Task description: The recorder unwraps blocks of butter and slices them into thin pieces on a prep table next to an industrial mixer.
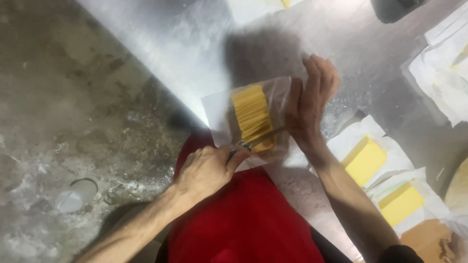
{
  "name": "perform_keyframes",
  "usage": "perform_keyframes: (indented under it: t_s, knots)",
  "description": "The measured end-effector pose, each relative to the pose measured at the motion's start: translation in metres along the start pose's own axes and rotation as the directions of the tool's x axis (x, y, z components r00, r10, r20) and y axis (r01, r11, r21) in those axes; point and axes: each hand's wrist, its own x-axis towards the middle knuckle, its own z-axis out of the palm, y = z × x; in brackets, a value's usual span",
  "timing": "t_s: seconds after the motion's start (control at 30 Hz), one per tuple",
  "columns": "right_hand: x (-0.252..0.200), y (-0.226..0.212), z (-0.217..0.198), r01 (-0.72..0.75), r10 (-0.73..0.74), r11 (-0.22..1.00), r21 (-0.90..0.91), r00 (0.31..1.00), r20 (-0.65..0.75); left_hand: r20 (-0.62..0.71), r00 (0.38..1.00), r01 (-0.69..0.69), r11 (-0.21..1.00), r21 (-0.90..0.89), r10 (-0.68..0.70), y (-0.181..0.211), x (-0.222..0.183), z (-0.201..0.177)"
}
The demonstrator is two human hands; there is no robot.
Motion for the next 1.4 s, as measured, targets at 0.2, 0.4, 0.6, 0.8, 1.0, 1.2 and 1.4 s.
perform_keyframes:
  t_s: [0.2, 0.4, 0.6, 0.8, 1.0, 1.2, 1.4]
  knots:
    - [-0.006, 0.0, -0.003, -0.071, 0.072, 0.997, -0.026, 0.997, 0.032, 0.036, 0.999, -0.025, 0.995, 0.093, 0.022, -0.011, 0.016, 0.015]
    - [0.0, -0.002, 0.004, -0.07, 0.071, 0.997, -0.044, 0.997, 0.034, 0.095, 0.994, 0.018, 0.964, 0.264, -0.044, -0.04, 0.047, 0.031]
    - [0.012, -0.006, -0.01, -0.071, 0.072, 0.997, -0.034, 0.997, 0.024, -0.067, 0.99, -0.114, 0.988, 0.102, 0.121, -0.037, 0.044, 0.016]
    - [0.003, -0.014, -0.028, -0.116, 0.117, 0.993, -0.013, 0.992, 0.043, -0.035, 0.99, -0.133, 0.98, 0.146, 0.14, -0.018, 0.021, 0.007]
    - [-0.005, -0.018, -0.031, -0.154, 0.151, 0.988, 0.021, 0.983, 0.101, 0.167, 0.986, 0.004, 0.992, 0.127, -0.026, -0.011, 0.013, 0.006]
    - [-0.01, -0.019, -0.02, -0.143, 0.141, 0.99, 0.012, 0.986, 0.089, 0.229, 0.97, 0.053, 0.988, 0.144, -0.085, -0.007, 0.016, 0.01]
    - [-0.004, -0.022, -0.01, -0.089, 0.089, 0.996, 0.004, 0.995, 0.049, 0.201, 0.974, 0.06, 0.975, 0.213, -0.103, -0.02, 0.033, 0.019]
